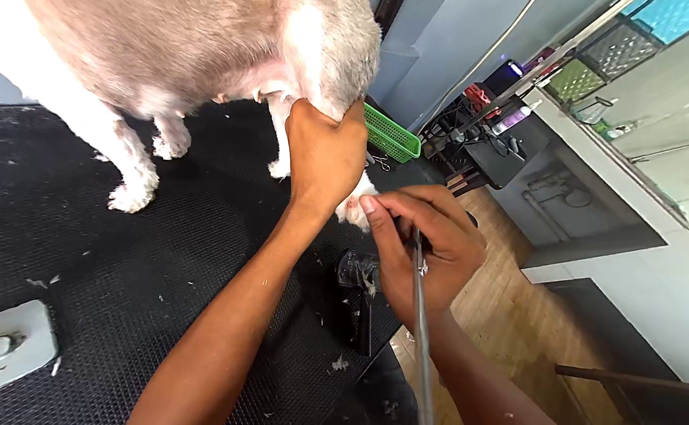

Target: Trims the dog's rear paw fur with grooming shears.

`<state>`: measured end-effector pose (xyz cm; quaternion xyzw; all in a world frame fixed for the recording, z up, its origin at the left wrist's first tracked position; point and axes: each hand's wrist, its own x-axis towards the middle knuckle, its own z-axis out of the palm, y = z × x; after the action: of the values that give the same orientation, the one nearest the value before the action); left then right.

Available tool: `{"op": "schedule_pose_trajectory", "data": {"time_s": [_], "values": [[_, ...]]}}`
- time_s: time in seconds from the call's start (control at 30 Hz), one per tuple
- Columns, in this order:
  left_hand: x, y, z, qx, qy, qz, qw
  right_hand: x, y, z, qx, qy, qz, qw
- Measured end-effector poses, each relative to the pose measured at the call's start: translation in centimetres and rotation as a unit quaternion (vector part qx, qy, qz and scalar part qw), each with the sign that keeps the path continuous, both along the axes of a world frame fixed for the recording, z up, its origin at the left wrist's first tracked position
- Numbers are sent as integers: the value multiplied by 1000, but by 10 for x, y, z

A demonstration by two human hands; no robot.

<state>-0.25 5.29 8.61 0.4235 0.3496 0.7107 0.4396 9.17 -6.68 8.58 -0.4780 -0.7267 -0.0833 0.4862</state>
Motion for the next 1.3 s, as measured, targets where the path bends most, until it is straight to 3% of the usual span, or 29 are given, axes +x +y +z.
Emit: {"op": "schedule_pose_trajectory", "data": {"time_s": [0.17,0.23,0.33,0.5,0.67,0.83,1.07,1.3], "values": [[-1,0,1,-1,-24,-21,999,6,3,8,-42,122,25,991],[-2,0,2,-3,-37,-31,999,18,4,1,-83,124,64,987],[-3,1,4,-4,-55,-42,998,26,3,-11,-121,80,110,983],[-4,2,3,2,-54,-44,998,34,20,-15,-48,10,181,982],[-5,3,3,7,-55,-37,998,49,31,0,-6,-112,171,979],[-7,1,5,7,-54,-33,998,52,33,13,1,-150,180,972],[-7,0,4,-2,-26,-9,1000,34,36,19,-6,-75,169,983],[-5,0,4,-7,-25,5,1000,22,22,28,-61,68,80,993]]}}
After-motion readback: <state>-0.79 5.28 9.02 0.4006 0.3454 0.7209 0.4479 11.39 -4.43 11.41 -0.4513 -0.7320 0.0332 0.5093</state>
